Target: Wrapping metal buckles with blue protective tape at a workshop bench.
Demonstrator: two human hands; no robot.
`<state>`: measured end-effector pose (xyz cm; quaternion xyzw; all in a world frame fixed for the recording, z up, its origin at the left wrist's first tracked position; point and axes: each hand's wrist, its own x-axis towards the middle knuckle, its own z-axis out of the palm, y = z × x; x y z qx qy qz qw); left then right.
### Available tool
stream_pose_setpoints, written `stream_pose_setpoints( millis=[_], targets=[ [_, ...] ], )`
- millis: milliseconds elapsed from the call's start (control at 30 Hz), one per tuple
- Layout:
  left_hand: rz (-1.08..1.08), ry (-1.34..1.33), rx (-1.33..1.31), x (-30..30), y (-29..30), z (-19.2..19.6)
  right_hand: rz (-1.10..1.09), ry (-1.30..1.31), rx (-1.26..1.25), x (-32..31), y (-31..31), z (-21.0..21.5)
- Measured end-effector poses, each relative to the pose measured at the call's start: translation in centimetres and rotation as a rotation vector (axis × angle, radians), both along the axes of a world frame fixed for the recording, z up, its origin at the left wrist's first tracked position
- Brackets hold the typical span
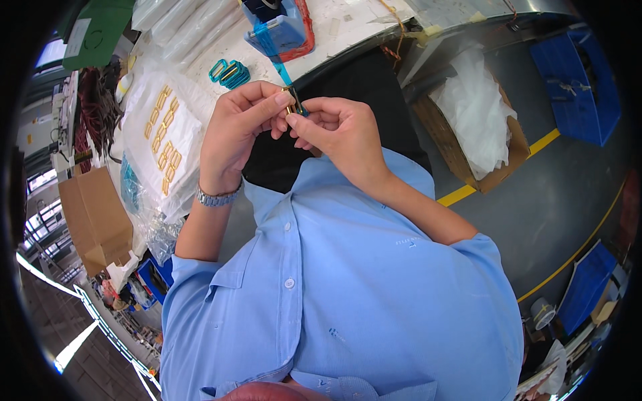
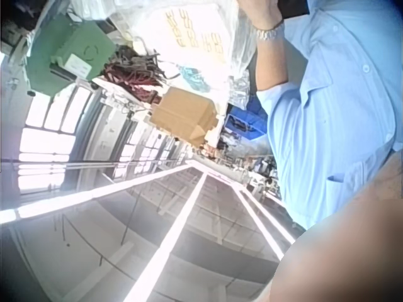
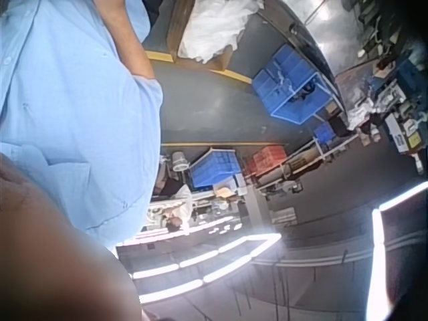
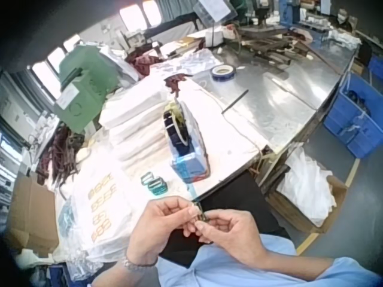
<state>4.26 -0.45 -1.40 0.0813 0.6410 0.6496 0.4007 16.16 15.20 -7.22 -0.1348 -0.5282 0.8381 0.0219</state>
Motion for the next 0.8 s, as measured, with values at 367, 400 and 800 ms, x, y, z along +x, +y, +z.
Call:
stream_pose_setpoints(
  millis=[367,400,800],
  targets=[
    [0.048,0.142,-0.068,0.8,0.4,-1.0,-0.013,-0.020,0.019,-0.3,0.2,-0.3],
    [0.073,0.202,-0.091,1.0,0.5,-1.1,-0.018,-0.025,0.029,-0.3,0.2,-0.2],
    [0.161,0.089,0.031,2.3,0.3,-3.0,0.015,0.016,-0.018,0.1,0.3,-0.1]
  ],
)
